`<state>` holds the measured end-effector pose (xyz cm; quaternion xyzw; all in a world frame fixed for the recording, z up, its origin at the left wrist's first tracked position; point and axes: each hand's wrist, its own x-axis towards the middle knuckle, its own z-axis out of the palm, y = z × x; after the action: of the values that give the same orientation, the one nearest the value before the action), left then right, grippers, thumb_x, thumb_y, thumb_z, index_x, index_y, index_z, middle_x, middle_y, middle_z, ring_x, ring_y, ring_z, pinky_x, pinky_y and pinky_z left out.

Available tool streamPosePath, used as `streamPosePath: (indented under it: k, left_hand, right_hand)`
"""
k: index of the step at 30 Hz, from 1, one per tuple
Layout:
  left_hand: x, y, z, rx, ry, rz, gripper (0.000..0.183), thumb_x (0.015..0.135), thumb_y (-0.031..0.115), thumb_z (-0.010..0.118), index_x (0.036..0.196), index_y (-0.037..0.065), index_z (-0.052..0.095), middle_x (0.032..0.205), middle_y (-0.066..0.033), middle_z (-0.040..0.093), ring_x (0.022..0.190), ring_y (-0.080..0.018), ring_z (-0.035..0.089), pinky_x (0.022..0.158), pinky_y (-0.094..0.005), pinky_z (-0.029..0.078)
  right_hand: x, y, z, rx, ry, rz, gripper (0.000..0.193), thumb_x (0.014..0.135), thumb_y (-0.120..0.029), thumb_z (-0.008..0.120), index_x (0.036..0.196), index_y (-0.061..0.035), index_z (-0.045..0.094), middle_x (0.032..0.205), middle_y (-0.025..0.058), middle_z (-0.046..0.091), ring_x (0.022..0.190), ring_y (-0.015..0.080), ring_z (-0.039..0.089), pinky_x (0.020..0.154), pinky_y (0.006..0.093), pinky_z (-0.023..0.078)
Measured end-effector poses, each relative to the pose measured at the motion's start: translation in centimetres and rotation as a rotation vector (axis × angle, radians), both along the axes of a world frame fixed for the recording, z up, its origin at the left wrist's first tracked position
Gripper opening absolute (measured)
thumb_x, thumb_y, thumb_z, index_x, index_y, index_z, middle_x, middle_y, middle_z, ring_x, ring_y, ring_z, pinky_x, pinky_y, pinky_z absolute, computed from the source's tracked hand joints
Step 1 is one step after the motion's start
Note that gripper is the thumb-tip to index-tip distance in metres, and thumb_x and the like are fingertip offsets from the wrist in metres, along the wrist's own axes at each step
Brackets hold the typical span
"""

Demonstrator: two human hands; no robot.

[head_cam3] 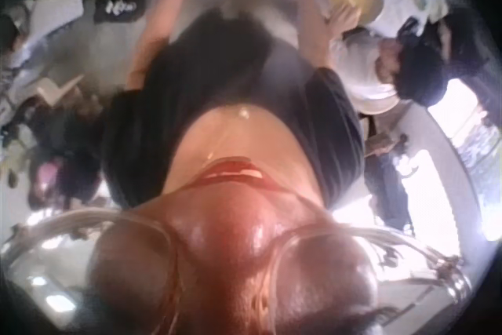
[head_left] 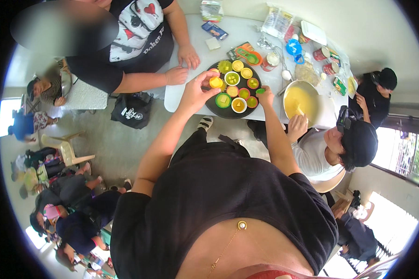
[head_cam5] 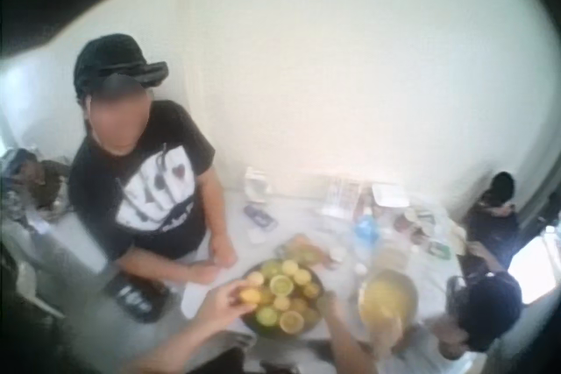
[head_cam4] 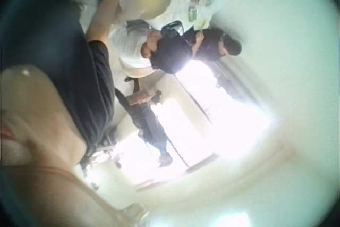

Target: The person assembles small food items by pressing green and yellow plastic molds together to form round shapes. They then place these items into white styrofoam containers. The person moves between two tables in a room with other people, handling the molds and containers by hand.

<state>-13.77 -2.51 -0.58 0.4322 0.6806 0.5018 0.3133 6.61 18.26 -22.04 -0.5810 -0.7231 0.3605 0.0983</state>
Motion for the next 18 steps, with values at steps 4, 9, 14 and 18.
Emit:
streamPosePath:
  k: [4,9,14,18]
  left_hand:
    - [0.6,-0.4,2.8,-0.003,0.046,0.091,0.039,0.074,0.008,0.071,0.111,0.007,0.057,0.105,-0.003,0.062,0.091,-0.0105,0.06,0.073,-0.0244,0.047]
    - [0.5,-0.5,4.2,0.091,0.214,0.165,0.034,0.073,0.008,0.073,0.105,0.005,0.06,0.102,-0.0046,0.063,0.093,-0.0126,0.061,0.075,-0.0261,0.048]
    - [0.2,-0.6,4.9,0.156,0.338,0.206,0.038,0.07,0.009,0.075,0.105,0.005,0.059,0.099,-0.0061,0.064,0.09,-0.0158,0.062,0.076,-0.0289,0.048]
    - [-0.1,-0.3,5.8,0.194,0.456,0.188,0.047,0.069,0.014,0.075,0.111,0.007,0.055,0.096,-0.0046,0.066,0.095,-0.0242,0.057,0.081,-0.0346,0.045]
  right_hand:
    - [-0.4,-0.2,-2.9,0.193,0.13,0.008,0.054,0.058,-0.007,0.072,0.109,-0.0083,0.055,0.102,0.0137,0.058,0.097,0.0316,0.055,0.087,0.0386,0.045]
    - [-0.6,-0.3,-3.5,0.186,0.268,0.088,0.055,0.06,-0.007,0.072,0.111,-0.009,0.053,0.106,0.0145,0.056,0.096,0.0342,0.055,0.086,0.0411,0.045]
    - [-1.8,-2.4,0.6,0.39,0.11,-0.071,0.051,0.065,-0.014,0.072,0.112,-0.0064,0.054,0.102,0.0138,0.059,0.098,0.0299,0.055,0.087,0.0397,0.044]
    - [-4.9,-4.0,10.4,-0.156,0.696,-0.039,0.036,0.083,-0.028,0.061,0.11,-0.0043,0.059,0.106,0.0105,0.06,0.103,0.0234,0.052,0.089,0.0387,0.04]
